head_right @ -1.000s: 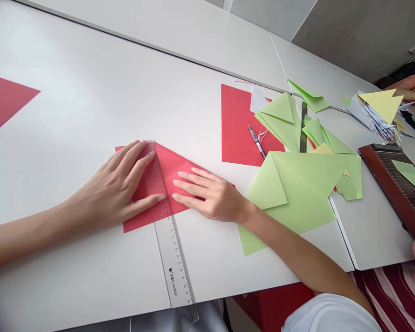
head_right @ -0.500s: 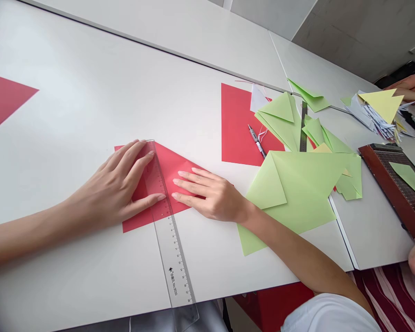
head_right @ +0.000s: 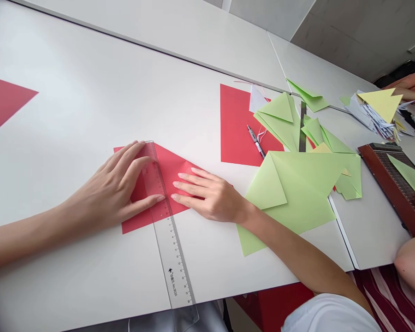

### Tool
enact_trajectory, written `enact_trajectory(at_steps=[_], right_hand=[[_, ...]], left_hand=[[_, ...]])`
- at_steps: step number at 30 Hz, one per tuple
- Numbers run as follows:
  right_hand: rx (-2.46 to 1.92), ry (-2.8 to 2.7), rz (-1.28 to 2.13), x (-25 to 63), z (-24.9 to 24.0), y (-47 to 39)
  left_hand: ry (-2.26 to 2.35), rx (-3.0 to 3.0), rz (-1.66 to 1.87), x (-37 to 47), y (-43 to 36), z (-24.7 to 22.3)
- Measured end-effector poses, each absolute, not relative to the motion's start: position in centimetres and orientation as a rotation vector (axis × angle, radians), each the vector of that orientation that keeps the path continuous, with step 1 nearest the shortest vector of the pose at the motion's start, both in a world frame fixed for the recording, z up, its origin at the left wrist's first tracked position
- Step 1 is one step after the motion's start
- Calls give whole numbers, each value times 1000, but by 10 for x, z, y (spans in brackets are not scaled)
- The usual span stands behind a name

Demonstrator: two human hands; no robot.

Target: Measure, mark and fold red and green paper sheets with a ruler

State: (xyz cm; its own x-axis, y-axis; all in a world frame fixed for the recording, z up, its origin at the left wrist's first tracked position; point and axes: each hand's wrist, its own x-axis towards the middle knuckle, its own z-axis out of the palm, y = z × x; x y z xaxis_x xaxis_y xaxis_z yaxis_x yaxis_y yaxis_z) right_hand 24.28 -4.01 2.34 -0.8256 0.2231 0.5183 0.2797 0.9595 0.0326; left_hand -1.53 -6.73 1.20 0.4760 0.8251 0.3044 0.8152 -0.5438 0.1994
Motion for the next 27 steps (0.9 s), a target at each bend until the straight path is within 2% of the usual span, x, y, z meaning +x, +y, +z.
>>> enact_trajectory(at_steps=[5,11,27], right_hand=[[-351,-2570,-120,243,22,-41],[-343,-2569,-111,243,23,-41],[-364,-2577,-139,243,23,-41]], left_hand=[[1494,2654,616,-15,-67,13],[1472,2709,406,-17,-67,17],[1494,2687,396,-16,-68,18]])
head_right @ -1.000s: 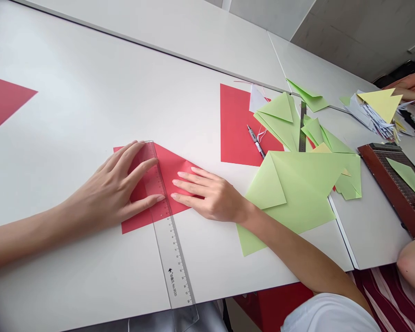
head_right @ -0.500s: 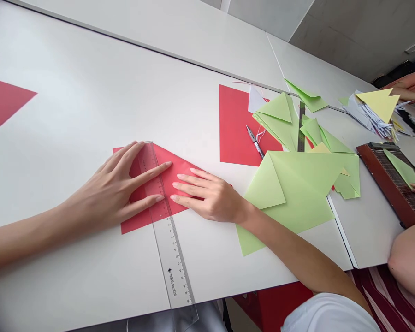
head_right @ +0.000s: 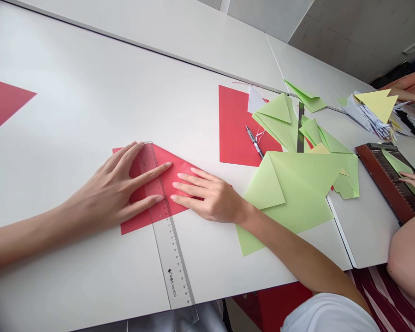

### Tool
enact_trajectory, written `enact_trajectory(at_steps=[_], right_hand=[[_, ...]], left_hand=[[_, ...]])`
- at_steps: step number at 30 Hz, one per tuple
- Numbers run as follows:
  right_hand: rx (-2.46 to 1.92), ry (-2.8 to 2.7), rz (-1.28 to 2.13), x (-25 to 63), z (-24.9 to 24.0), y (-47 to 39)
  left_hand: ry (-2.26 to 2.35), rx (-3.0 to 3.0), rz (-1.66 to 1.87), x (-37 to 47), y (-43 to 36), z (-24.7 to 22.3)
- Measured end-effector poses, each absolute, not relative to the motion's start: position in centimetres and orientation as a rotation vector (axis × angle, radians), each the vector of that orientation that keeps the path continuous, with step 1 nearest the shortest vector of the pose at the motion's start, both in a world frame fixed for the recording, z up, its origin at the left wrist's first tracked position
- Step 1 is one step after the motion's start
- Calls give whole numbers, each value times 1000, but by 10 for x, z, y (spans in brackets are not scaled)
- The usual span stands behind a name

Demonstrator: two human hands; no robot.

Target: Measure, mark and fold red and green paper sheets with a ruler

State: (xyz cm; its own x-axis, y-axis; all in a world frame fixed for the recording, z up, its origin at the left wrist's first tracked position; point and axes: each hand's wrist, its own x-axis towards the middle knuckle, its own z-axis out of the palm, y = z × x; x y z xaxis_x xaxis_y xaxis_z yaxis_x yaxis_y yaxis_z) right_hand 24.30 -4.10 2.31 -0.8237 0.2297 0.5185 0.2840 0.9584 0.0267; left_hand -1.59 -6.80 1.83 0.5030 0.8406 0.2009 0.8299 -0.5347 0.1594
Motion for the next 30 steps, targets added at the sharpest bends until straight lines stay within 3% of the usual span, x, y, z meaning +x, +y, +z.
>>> enact_trajectory(at_steps=[30], right_hand=[[-373,-2577,-110,244,22,-41]], left_hand=[[1402,2690,477,-19,-67,13]])
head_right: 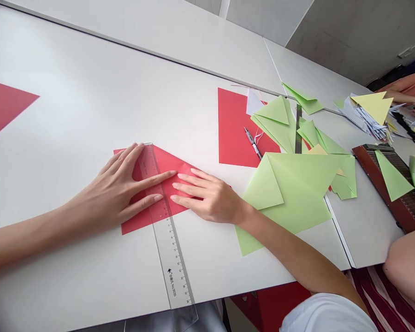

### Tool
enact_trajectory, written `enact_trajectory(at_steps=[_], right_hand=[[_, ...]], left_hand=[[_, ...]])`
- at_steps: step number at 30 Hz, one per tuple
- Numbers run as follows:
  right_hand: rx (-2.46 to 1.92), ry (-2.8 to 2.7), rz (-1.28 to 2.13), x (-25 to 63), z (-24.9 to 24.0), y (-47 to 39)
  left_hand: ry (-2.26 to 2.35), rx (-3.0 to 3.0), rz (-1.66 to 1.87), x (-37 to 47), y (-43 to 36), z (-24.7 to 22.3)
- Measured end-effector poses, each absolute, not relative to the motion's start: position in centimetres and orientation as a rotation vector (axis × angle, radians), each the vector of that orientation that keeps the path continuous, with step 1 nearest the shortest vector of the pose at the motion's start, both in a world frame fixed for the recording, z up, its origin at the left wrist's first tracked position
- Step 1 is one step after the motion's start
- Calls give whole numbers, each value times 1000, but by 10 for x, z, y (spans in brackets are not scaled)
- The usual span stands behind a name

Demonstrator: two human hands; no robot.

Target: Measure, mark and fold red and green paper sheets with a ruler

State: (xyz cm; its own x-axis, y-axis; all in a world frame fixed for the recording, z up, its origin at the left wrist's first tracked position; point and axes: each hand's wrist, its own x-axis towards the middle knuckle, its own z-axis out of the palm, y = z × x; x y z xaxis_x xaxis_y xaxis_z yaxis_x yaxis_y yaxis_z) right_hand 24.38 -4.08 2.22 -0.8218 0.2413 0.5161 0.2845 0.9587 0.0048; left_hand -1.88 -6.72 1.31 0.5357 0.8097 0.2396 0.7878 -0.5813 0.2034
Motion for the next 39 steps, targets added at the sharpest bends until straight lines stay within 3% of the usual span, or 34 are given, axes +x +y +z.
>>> enact_trajectory(at_steps=[6,18,25,39], right_hand=[[-413,-2638,-138,243,26,-51],[-1185,-2678,-427,214,24,-107],[-1479,-2577,-468,230,19,-110],[-1683,-2339,-441,251,24,-123]], left_hand=[[1385,2724,484,-19,-66,13],[1355,2642,591,-18,-63,19],[1427,2739,441,-20,-61,22],[1385,2651,608,-17,-58,21]])
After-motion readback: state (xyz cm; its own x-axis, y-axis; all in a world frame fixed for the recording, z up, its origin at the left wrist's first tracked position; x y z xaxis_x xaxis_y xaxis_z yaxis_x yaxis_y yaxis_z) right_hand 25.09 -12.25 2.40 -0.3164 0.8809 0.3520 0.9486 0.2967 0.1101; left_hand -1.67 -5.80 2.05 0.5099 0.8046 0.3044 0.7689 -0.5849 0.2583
